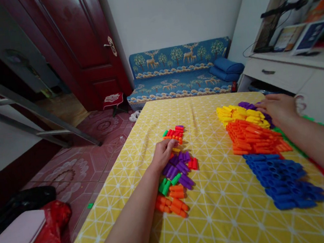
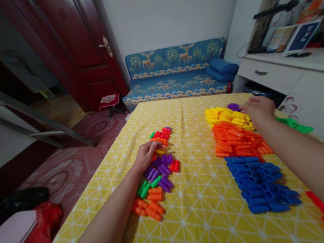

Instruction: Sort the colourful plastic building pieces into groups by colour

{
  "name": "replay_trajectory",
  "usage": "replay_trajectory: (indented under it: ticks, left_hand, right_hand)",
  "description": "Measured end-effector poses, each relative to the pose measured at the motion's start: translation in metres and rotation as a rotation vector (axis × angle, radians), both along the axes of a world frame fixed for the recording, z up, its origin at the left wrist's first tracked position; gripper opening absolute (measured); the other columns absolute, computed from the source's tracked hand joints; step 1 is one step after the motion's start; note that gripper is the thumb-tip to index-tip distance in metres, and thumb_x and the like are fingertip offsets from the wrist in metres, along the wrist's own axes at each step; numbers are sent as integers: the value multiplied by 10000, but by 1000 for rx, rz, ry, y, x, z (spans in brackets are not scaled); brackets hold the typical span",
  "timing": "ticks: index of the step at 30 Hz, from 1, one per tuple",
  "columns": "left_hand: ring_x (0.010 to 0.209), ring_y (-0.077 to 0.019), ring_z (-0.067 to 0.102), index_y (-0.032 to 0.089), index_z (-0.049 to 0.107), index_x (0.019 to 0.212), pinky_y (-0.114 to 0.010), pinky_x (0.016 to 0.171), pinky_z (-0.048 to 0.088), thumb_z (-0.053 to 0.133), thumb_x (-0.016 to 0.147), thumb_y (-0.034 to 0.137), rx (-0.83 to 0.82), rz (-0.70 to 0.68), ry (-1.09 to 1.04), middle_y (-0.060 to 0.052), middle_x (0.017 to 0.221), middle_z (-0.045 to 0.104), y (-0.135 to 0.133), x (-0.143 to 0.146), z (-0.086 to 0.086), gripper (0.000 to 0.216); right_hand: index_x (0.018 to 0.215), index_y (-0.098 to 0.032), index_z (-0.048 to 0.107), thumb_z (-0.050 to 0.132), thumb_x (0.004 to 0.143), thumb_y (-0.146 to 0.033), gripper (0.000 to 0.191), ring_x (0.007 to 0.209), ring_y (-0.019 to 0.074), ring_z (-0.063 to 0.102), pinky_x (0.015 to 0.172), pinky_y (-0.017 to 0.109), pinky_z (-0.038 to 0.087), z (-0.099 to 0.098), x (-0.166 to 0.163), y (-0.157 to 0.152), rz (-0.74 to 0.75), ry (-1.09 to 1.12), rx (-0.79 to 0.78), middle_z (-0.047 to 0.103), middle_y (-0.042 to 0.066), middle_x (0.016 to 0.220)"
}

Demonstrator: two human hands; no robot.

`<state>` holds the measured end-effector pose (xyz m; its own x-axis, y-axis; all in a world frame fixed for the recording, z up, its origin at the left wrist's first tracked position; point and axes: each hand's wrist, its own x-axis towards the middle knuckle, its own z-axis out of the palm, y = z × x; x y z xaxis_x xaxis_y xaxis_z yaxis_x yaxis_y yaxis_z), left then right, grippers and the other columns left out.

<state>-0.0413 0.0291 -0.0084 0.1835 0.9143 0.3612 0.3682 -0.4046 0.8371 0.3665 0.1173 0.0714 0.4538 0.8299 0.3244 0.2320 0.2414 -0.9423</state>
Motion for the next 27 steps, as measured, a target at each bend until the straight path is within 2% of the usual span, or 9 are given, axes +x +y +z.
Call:
replay_trajectory:
  ticks: [3,5,6,9,12,15,20,24,27]
  left_hand:
    - [814,-189,681,138,731,913,-291,775,529,397,961,511,-5,-1,-8,-63,871,742,0,-1,-1,503]
    - [788,-186,686,137,735,905,-289,755,535,400,957,521,-14,-1,-11,-59,847,744,-1,-1,-1,512]
    - [775,-187,689,135,736,904,-289,741,538,401,955,524,-21,-1,-12,-59,833,745,-1,-1,0,516]
    - [750,-193,699,130,737,915,-291,710,545,414,947,528,-37,5,-23,-61,808,749,-3,-1,2,514]
    - [740,-199,708,126,734,918,-299,707,553,429,939,532,-57,19,-53,-68,805,754,-5,0,4,509]
    - [761,-211,711,126,734,902,-311,726,555,438,934,540,-61,41,-57,-76,816,755,-5,-1,5,510]
    - [819,-227,704,127,734,891,-326,755,547,443,936,531,-28,76,-71,-94,864,750,-4,-2,4,500]
    - [939,-235,686,162,744,991,-344,878,525,588,879,468,50,-71,55,-90,991,747,-8,-1,7,361]
    - [1097,-262,649,182,668,1210,-373,973,499,701,805,420,50,-168,36,-114,1189,698,-11,2,8,471]
  right_hand:
    - [919,-246,645,778,603,-450,399,879,261,661,858,547,498,-18,-54,-35,17,-56,-51,679,93,1020]
    - [943,-220,675,784,585,-464,446,933,284,663,896,539,492,-35,-102,-74,201,-128,-101,698,98,1011]
    - [1054,-224,664,762,621,-486,515,1027,301,644,925,534,482,-45,-126,-97,353,-215,-143,678,118,1112]
    - [1416,-282,454,839,515,-515,1007,1360,392,388,1063,598,347,-72,-193,-160,558,-607,-164,423,152,1477]
    - [1498,-316,321,853,489,-555,1165,1460,415,148,1127,634,194,-86,-237,-192,542,-857,-114,191,128,1595]
    - [1446,-263,417,785,643,-539,926,1453,409,170,1131,629,178,-85,-258,-185,448,-945,-115,201,150,1589]
    - [1194,-236,626,640,801,-246,393,1245,314,475,1049,501,383,-79,-259,-146,351,-881,-71,490,127,1393]
    - [992,-258,660,575,763,-138,272,1110,254,555,1005,450,440,-81,-250,-129,299,-606,2,608,71,1175]
    - [1016,-268,623,577,773,-191,259,1064,214,598,980,405,482,-80,-245,-125,370,-249,33,639,34,1100]
